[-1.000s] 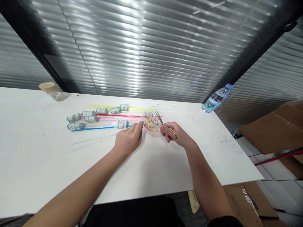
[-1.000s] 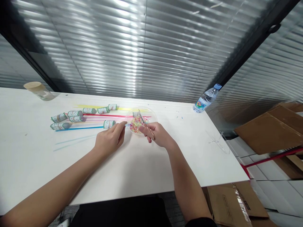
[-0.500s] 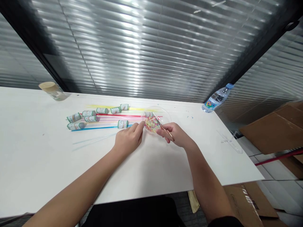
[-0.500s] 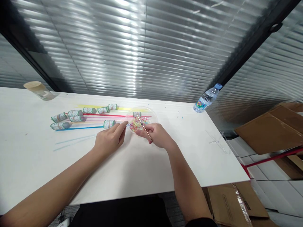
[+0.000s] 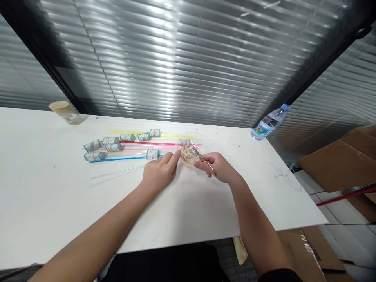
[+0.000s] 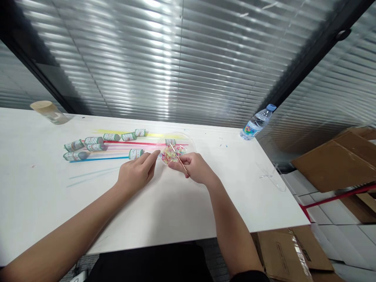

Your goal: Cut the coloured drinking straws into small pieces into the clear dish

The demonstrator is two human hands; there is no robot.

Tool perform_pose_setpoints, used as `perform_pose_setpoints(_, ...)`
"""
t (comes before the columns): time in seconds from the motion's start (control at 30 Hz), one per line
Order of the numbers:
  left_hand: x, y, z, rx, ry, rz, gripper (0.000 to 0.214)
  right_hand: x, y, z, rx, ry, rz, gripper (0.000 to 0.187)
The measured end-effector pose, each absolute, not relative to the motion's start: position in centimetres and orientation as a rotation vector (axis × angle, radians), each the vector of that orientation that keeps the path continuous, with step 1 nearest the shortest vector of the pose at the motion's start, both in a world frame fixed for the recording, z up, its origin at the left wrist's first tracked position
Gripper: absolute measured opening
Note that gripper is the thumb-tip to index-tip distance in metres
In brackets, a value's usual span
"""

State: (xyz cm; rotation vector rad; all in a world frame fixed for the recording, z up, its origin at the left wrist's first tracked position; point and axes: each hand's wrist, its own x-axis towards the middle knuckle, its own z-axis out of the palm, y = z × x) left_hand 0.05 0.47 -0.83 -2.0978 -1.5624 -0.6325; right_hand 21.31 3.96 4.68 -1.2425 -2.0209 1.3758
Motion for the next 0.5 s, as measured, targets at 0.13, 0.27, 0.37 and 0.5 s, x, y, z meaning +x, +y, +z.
perform_pose_setpoints(0.13, 0.04, 0.54, -0.98, -2.074, -1.527, -0.634, 0.039, 21.33, 3.98, 4.60, -1.230, -2.021, 1.372, 0.051)
perform_pose_setpoints(0.27, 0.02, 0.60, -1.13, -2.065, -1.489, -0.679, 0.038, 21.37, 4.04, 4.49, -1.226, -2.005, 1.383, 0.051)
perform_pose_setpoints(0.37, 0.02, 0.57, -1.10, -2.088, -1.511, -0.687, 0.038, 21.34, 4.03, 4.53, -1.232, -2.003, 1.385, 0.052)
perform_pose_setpoints(0.5, 0.00, 0.53, -0.99, -2.092, -1.510, -0.683, 0.039, 21.31, 3.95, 4.62, -1.231, -2.001, 1.385, 0.053)
